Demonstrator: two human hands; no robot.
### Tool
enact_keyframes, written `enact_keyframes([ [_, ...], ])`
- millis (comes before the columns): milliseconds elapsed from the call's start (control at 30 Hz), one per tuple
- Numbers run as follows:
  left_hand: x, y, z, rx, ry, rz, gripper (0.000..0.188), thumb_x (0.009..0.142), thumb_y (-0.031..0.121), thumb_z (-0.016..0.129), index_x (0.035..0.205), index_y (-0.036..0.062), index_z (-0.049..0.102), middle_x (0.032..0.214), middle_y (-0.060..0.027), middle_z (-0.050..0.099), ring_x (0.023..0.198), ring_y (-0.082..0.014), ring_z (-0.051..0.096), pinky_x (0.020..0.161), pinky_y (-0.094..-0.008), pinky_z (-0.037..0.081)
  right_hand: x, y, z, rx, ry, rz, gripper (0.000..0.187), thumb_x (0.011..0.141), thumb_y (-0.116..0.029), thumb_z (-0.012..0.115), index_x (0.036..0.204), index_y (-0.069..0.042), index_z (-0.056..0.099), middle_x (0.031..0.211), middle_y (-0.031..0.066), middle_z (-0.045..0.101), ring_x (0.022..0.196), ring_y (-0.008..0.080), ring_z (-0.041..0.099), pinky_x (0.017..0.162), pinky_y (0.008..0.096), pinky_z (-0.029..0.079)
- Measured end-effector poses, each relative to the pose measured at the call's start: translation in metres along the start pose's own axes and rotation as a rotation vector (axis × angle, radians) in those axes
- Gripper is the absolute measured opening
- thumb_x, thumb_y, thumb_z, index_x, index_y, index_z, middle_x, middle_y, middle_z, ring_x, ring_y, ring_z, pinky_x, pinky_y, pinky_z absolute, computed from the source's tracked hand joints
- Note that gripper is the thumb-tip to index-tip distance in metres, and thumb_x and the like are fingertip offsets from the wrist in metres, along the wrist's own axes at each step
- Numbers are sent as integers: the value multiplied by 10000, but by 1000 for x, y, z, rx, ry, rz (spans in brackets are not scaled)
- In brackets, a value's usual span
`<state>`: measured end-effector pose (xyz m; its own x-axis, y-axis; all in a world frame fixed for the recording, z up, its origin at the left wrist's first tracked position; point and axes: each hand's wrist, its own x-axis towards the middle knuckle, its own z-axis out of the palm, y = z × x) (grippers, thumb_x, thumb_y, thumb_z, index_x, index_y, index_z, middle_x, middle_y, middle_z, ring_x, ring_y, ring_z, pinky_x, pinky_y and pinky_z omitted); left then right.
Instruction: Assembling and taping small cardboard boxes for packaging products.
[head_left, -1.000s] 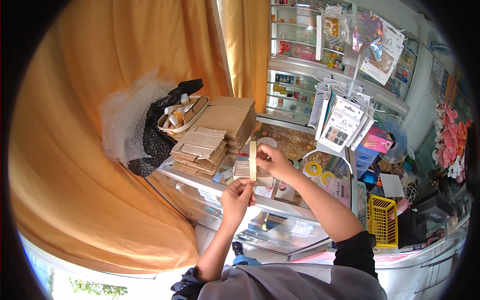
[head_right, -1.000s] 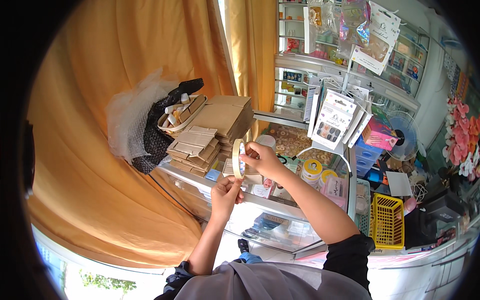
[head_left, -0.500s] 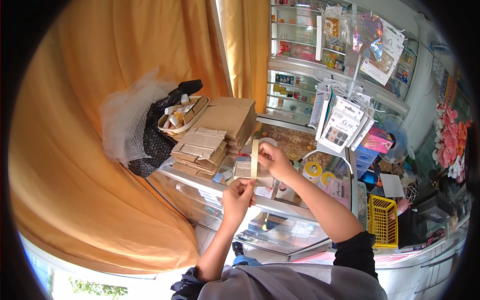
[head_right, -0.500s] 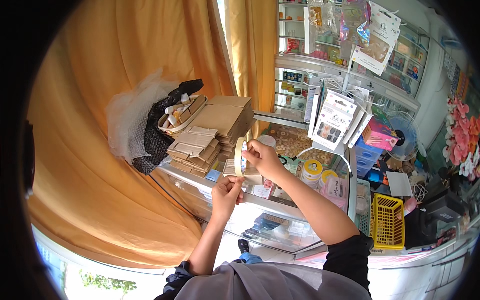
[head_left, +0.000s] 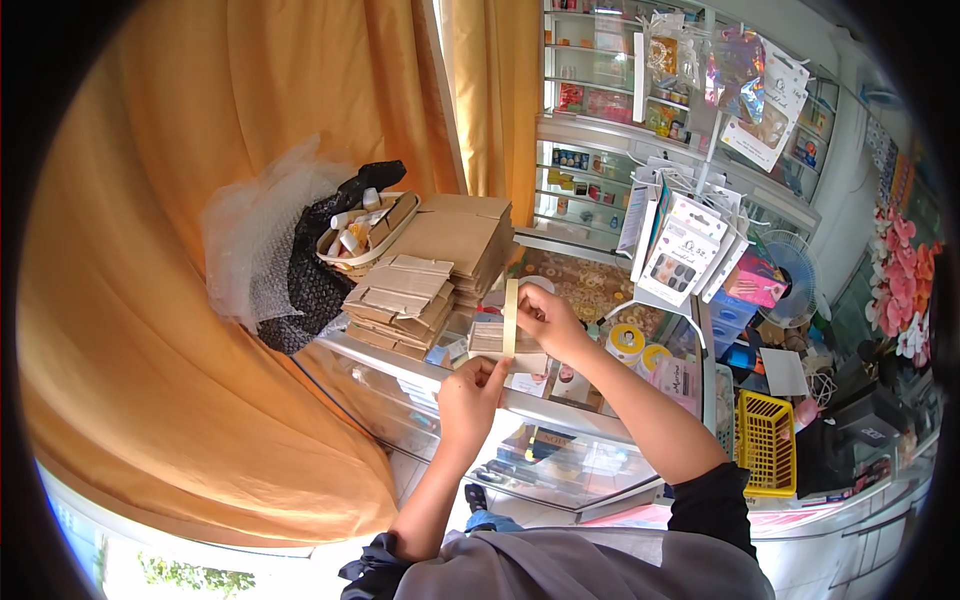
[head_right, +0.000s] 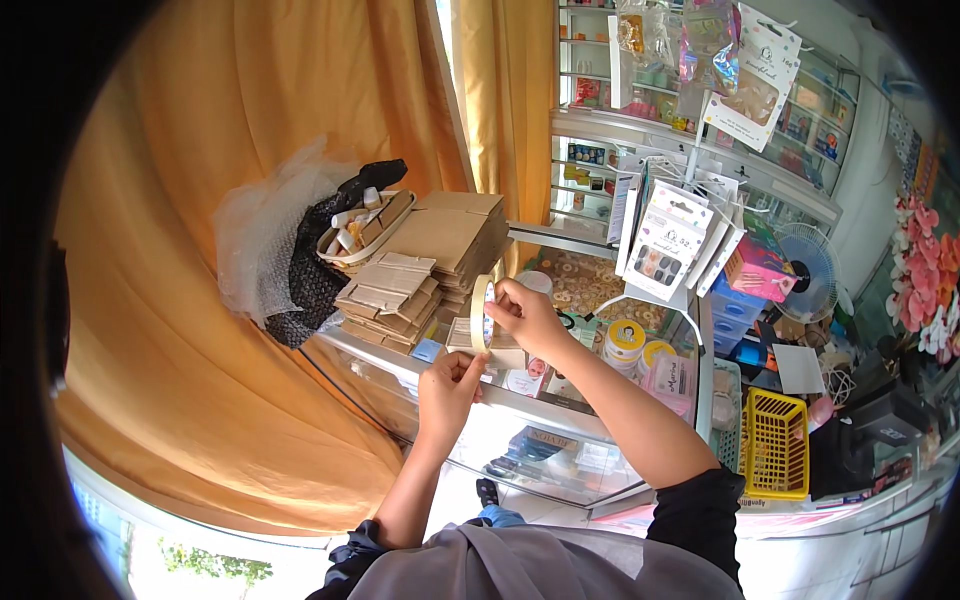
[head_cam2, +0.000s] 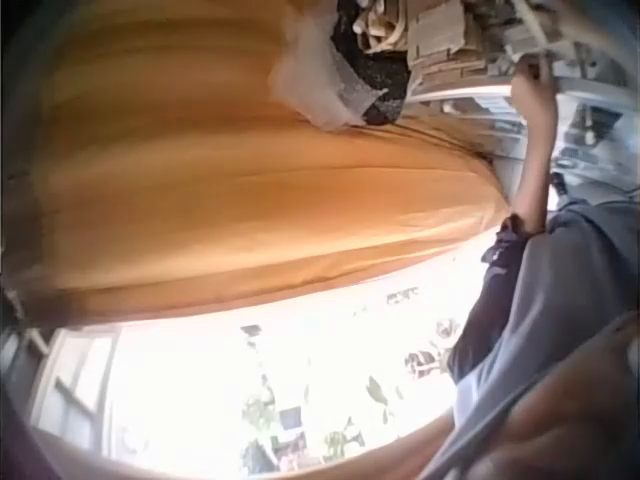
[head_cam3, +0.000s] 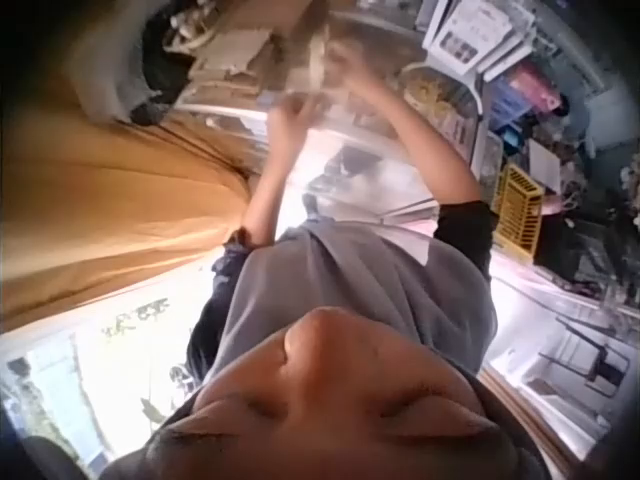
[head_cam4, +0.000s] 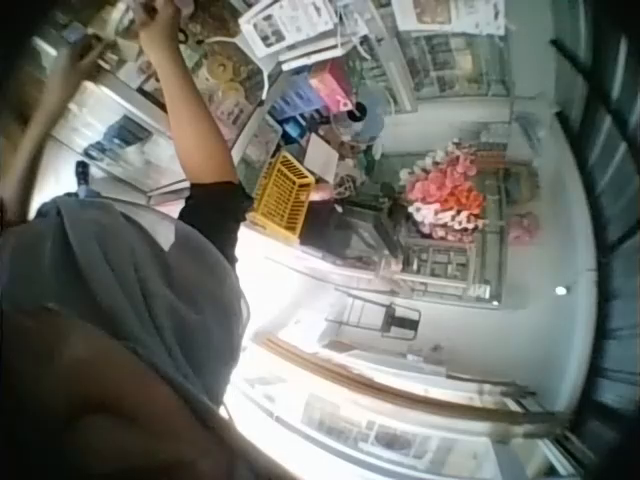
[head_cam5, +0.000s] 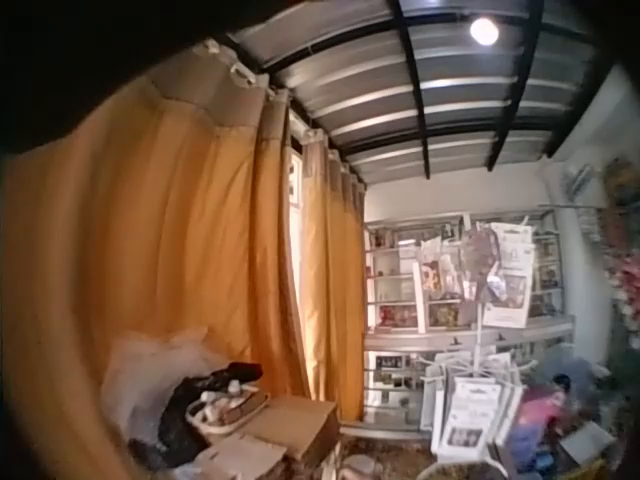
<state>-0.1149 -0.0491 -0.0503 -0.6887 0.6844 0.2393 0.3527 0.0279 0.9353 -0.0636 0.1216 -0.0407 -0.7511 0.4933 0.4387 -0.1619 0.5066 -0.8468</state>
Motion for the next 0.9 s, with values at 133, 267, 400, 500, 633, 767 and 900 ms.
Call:
enact_keyframes([
  [133, -2, -1, 1, 270, 190, 189, 292, 836, 230, 690, 675, 17, 571, 490, -33, 548, 404, -106, 499, 415, -242, 377, 1, 5, -1, 18, -3, -19, 185, 866, -161, 646, 838, -18, 532, 625, -28, 496, 568, 41, 420, 526, 225, 374],
  [267, -5, 2, -3, 563, 294, 345, 298, 752, 280, 757, 718, 66, 552, 491, -18, 540, 414, -158, 527, 418, -271, 400, 1, 3, -2, -2, -11, -12, 198, 867, -171, 647, 828, -19, 525, 617, -29, 485, 565, 41, 415, 518, 227, 365],
  [400, 3, -3, -6, 529, 344, 499, 305, 714, 260, 783, 761, 74, 546, 498, -8, 522, 412, -155, 510, 410, -293, 396, 0, 1, -1, -8, -17, -13, 205, 869, -180, 645, 833, -19, 524, 608, -26, 482, 561, 45, 416, 516, 229, 364],
  [500, 12, -3, -9, 532, 270, 480, 315, 706, 253, 771, 806, 94, 518, 625, -15, 562, 561, -214, 571, 474, -321, 429, 1, 0, -3, -29, -8, 2, 200, 868, -181, 647, 846, -20, 531, 609, -17, 496, 562, 48, 423, 523, 228, 372],
  [633, 17, 1, -15, 598, 254, 651, 351, 695, 221, 761, 916, 72, 533, 918, -82, 568, 844, -280, 557, 670, -370, 444, -1, -1, -3, -30, -37, -6, 195, 868, -182, 648, 862, -20, 539, 619, -9, 515, 568, 46, 437, 530, 225, 381],
  [767, 28, 14, -23, 527, 83, 760, 506, 731, 198, 721, 1157, 15, 520, 1141, -149, 527, 1058, -339, 499, 871, -417, 422, 0, -2, -2, 10, -46, 5, 192, 863, -176, 653, 868, -18, 546, 626, -13, 526, 579, 43, 451, 536, 224, 388],
  [900, 32, 0, -17, 507, -31, 695, 586, 761, 197, 688, 1263, -11, 470, 1197, -167, 512, 1109, -348, 487, 920, -419, 416, 1, 1, -1, 10, -26, -6, 178, 858, -164, 656, 862, -18, 554, 635, -23, 526, 582, 37, 449, 538, 221, 388],
])
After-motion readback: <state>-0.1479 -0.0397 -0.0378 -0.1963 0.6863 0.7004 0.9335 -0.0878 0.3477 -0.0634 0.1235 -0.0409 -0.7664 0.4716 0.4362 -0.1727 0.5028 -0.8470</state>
